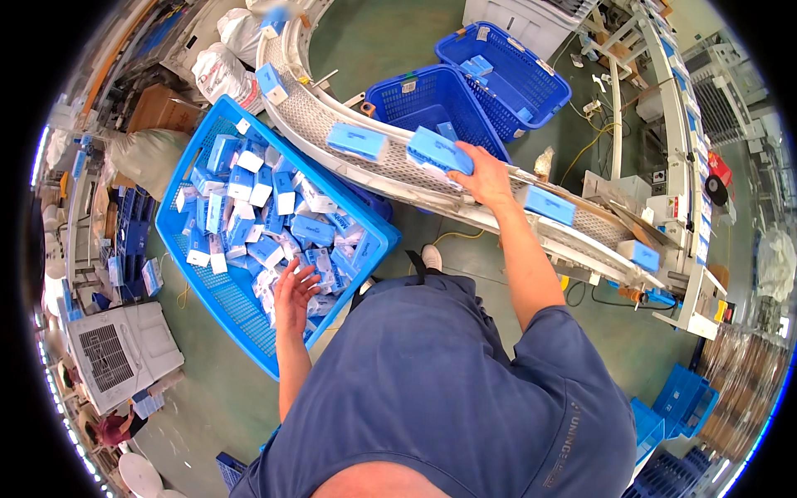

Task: The person picks up small blue and white boxes from a large blue plastic basket and places them onto a moving conveyor belt. The person handles the boxes one by one, transferring them from the basket to the belt in a repetitive manner.

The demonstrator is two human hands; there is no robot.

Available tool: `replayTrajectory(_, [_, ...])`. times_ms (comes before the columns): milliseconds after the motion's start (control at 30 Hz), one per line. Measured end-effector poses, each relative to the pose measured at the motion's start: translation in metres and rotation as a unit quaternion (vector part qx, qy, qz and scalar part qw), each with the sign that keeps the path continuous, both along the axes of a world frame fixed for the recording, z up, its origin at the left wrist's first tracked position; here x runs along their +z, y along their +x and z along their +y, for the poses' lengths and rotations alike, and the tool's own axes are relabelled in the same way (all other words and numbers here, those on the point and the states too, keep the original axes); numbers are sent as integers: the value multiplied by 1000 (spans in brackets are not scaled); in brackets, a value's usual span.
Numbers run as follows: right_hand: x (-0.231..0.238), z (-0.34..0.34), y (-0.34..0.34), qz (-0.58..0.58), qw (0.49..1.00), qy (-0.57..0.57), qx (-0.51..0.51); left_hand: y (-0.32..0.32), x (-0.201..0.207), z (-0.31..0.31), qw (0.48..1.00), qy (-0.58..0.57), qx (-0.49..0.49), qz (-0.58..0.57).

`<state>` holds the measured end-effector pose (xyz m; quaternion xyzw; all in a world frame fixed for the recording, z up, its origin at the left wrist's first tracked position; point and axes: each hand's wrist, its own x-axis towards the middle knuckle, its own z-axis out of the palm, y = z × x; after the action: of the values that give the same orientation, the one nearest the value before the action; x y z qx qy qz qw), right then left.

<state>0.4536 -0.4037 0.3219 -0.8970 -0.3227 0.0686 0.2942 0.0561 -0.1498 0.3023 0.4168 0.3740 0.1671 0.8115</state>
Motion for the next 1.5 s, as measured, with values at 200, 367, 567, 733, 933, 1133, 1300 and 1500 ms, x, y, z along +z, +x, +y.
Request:
replayTrajectory(200, [-12,-23,-12,47,993,93,-52,-8,-9,6,999,-2,14,41])
replayTrajectory(367, [-9,-25,-64,74,996,33,-37,-8,-53,33,992,1,-4,125])
replayTrajectory(567, [-23,-4,-129,140,987,6,76,20,-140,80,969,82,-47,229])
replayTrajectory(733, [-12,-29,-164,136,987,-58,55,98,-213,142,967,14,-4,254])
replayTrajectory(933, [2,-80,-191,156,980,-108,-62,161,-262,163,951,-31,-23,306])
replayTrajectory(1133, [3,-98,-198,170,971,-117,-119,181,-259,147,960,-5,0,281])
replayTrajectory(1300, [-19,-84,-177,138,986,-84,-35,135,-223,123,977,-20,46,207])
replayTrajectory(1500, [-14,1,-151,218,974,17,58,47,-96,77,990,-122,61,-42])
